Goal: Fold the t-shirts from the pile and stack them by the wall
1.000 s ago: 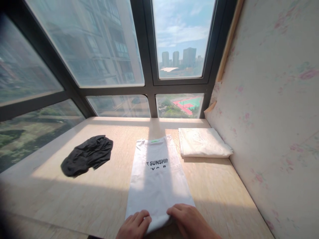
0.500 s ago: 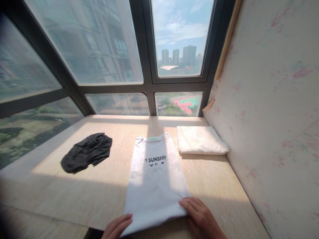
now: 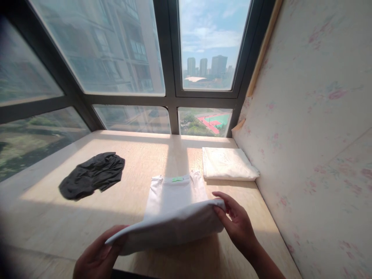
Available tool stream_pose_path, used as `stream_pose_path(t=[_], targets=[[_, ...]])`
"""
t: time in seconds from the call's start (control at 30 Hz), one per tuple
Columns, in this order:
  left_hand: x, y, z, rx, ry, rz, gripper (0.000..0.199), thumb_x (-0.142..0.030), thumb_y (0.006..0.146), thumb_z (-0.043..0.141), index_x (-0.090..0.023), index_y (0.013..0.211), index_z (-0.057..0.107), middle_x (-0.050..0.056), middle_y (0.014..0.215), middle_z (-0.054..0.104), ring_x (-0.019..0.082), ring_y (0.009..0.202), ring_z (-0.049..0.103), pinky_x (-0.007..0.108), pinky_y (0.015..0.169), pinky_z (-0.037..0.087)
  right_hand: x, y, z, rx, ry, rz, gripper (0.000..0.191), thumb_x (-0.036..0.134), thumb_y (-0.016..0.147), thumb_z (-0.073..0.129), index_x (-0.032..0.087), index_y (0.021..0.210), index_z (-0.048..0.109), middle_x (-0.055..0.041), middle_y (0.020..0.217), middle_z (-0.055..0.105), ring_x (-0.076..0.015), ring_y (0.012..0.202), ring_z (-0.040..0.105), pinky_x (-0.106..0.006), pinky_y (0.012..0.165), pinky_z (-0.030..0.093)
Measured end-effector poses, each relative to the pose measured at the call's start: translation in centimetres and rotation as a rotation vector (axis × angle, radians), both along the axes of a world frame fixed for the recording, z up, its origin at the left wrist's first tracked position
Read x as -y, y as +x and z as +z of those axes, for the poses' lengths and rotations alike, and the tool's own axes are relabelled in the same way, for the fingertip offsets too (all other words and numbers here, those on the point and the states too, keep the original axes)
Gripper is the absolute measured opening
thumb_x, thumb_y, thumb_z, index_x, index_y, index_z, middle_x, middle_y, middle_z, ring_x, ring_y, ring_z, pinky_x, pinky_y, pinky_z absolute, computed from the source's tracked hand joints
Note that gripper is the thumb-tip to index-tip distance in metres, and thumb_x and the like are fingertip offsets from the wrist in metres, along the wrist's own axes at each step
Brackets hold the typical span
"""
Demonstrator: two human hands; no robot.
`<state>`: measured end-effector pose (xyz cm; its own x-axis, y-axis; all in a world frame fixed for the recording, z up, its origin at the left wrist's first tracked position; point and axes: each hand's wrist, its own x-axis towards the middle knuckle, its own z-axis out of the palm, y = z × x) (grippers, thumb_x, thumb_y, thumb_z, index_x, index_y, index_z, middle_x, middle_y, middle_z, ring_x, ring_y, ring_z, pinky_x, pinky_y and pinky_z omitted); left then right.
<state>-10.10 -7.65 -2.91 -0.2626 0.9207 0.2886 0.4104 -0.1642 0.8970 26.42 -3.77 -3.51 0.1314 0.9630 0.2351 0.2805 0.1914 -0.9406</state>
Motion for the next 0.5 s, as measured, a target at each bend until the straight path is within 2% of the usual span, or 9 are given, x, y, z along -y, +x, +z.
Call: stream_pose_path(t=[0.07,0.13,0.23,0.3,0.37,0.43,0.5], targets=[[-2.5,0.5,1.2,0.011,0.07,0.057,0.031,-0.052,0.08,0.072,-0.023,0.089,0.078,0.003,0.09,0.078,0.022,0.089,0.073,0.028,0.081,0.06,-2.5,-0.9,1.6,-0.03,0.039,0.004,0.043,0.044,0.088,0.068,0.021,0.124,0.065,-0.0076,0.102,0.075,-0.0207,0.087,0.071,-0.031,0.075,0.061],[-6.0,0.6,2.0,0.019,0.112,0.06,0.035,-0.052,0.081,0.072,-0.02,0.093,0.076,0.004,0.093,0.077,0.022,0.09,0.072,0.029,0.082,0.059,-5.7,-1.6,2.8,-0.045,0.071,0.031,0.049,0.045,0.089,0.066,0.021,0.131,0.06,-0.0062,0.099,0.074,-0.0193,0.084,0.07,-0.031,0.074,0.059],[-12.6,0.3,1.6,0.037,0.056,-0.024,0.049,-0.057,0.085,0.063,-0.015,0.109,0.071,0.009,0.098,0.075,0.022,0.09,0.071,0.03,0.079,0.057,-11.2,-2.4,3.1,0.107,0.077,0.043,0.05,0.043,0.094,0.057,0.018,0.138,0.054,-0.0059,0.1,0.073,-0.0181,0.084,0.069,-0.031,0.074,0.058],[-16.7,-0.2,0.0,-0.061,-0.055,-0.076,0.058,-0.058,0.089,0.053,-0.012,0.121,0.064,0.011,0.1,0.074,0.022,0.09,0.07,0.031,0.077,0.057,-14.3,-2.8,2.0,0.376,0.034,0.011,0.044,0.034,0.097,0.047,0.017,0.137,0.055,-0.0074,0.104,0.073,-0.0179,0.087,0.069,-0.031,0.078,0.056],[-19.5,-0.8,-2.3,-0.158,-0.139,-0.094,0.061,-0.054,0.084,0.056,-0.009,0.126,0.06,0.011,0.095,0.073,0.022,0.085,0.07,0.033,0.075,0.057,-16.1,-3.3,0.2,0.605,-0.015,-0.007,0.043,0.022,0.094,0.044,0.015,0.133,0.059,-0.011,0.112,0.072,-0.0199,0.095,0.069,-0.033,0.086,0.055],[-20.8,-1.3,-4.7,-0.24,-0.178,-0.096,0.064,-0.048,0.076,0.063,-0.008,0.126,0.059,0.011,0.094,0.072,0.024,0.084,0.07,0.037,0.078,0.057,-16.2,-3.8,-1.9,0.707,-0.038,0.006,0.043,0.015,0.089,0.046,0.013,0.128,0.063,-0.015,0.12,0.07,-0.024,0.107,0.067,-0.037,0.095,0.052],[-20.9,-1.5,-6.7,-0.317,-0.17,-0.1,0.063,-0.042,0.072,0.063,-0.009,0.126,0.058,0.015,0.105,0.071,0.028,0.095,0.07,0.043,0.088,0.055,-15.3,-4.5,-3.8,0.745,-0.039,0.031,0.041,0.014,0.088,0.047,0.014,0.125,0.065,-0.0153,0.126,0.067,-0.0265,0.114,0.064,-0.04,0.1,0.05]])
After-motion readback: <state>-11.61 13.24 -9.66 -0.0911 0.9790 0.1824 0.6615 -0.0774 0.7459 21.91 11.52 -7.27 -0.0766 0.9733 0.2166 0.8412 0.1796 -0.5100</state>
